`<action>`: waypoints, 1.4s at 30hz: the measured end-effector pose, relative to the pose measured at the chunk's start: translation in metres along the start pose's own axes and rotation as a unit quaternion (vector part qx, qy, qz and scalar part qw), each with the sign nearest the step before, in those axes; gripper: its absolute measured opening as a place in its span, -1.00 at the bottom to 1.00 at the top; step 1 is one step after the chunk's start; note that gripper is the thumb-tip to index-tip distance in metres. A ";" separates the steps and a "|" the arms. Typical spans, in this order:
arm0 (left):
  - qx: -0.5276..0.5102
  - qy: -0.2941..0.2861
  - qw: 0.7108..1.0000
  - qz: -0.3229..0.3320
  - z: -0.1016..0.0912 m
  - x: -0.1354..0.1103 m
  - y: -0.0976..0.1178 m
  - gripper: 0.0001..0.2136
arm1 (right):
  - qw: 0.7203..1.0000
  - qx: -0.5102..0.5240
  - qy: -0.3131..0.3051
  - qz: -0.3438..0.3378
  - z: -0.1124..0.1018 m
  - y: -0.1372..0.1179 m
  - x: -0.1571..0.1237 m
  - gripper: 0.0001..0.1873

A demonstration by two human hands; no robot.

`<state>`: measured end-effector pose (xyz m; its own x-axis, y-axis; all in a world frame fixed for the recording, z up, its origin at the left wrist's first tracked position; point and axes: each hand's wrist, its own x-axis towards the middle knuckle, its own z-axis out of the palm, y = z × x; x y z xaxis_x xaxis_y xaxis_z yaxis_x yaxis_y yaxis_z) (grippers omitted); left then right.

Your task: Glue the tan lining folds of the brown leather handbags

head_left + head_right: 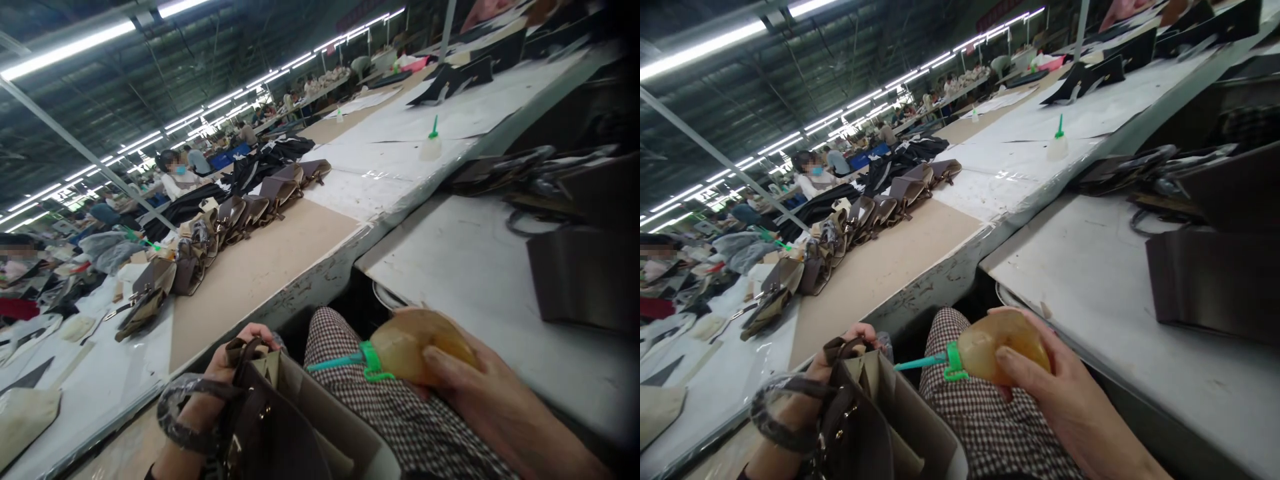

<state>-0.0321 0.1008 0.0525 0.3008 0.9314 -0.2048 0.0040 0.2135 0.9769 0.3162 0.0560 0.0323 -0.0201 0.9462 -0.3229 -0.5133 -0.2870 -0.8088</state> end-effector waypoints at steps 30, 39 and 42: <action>-0.178 -0.001 0.981 -0.077 0.048 0.006 -0.002 -0.80 | 0.944 -0.216 0.089 -0.234 0.026 0.007 -0.032 -0.44; -0.153 -0.011 0.986 -0.058 0.045 0.005 -0.008 -0.82 | 0.838 -0.407 0.029 -0.361 0.026 0.005 -0.025 -0.52; -0.122 -0.034 0.991 -0.041 0.045 0.003 -0.003 -0.81 | 0.823 -0.424 0.026 -0.378 0.027 0.005 -0.026 -0.52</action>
<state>0.0119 0.0893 0.0519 0.3735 0.8873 -0.2705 -0.1975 0.3610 0.9114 0.2907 0.0339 0.0499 0.0791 0.9010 0.4264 0.4206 0.3577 -0.8338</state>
